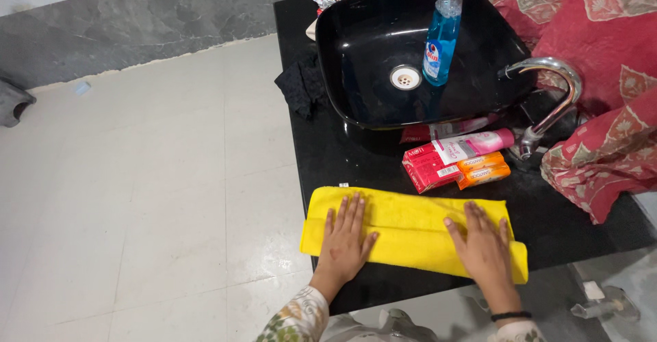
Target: The person folds towels by hand and places them onto a metal wall shelf. They also handle several soap boxes on the bathroom counter.
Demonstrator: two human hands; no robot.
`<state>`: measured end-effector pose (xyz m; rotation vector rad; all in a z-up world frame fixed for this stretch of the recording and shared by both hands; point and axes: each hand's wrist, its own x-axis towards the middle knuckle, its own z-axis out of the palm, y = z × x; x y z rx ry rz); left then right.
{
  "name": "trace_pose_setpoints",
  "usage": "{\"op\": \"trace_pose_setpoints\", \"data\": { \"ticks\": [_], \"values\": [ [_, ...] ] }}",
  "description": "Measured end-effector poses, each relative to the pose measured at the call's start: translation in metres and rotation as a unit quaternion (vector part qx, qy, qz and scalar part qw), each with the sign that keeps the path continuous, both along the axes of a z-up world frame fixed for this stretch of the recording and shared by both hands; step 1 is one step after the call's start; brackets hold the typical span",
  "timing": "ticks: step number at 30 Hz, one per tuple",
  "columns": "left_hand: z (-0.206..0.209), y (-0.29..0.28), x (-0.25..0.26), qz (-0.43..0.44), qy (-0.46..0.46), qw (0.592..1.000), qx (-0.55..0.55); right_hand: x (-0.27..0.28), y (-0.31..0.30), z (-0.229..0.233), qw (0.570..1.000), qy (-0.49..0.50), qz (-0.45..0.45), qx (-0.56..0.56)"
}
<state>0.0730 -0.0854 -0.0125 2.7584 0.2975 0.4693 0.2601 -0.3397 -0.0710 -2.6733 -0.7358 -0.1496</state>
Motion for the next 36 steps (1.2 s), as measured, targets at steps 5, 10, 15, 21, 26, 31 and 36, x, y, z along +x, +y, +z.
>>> {"op": "trace_pose_setpoints", "data": {
  "ticks": [5,10,15,21,26,31,36],
  "values": [
    [-0.014,0.004,0.0,-0.011,0.035,0.998,0.047,0.026,-0.024,0.01,0.997,0.031,-0.014,-0.072],
    [-0.005,0.005,0.003,-0.005,0.033,0.999,0.027,0.023,-0.017,0.022,0.995,-0.005,0.002,-0.103],
    [-0.012,0.036,0.016,0.078,0.026,0.997,-0.012,-0.001,-0.003,0.014,0.996,-0.004,0.014,-0.084],
    [-0.018,0.076,0.041,0.151,0.029,0.988,0.02,-0.004,-0.002,0.007,0.995,-0.044,0.008,-0.087],
    [0.008,0.082,0.051,0.109,0.125,0.986,0.008,-0.004,-0.003,0.007,0.995,-0.058,0.013,-0.081],
    [0.011,0.092,0.047,0.056,0.058,0.997,0.016,-0.007,-0.001,0.008,0.993,-0.069,0.003,-0.097],
    [0.012,0.1,0.041,0.021,0.026,0.999,0.012,-0.006,-0.001,0.007,0.992,-0.071,0.005,-0.103]
  ]
}}
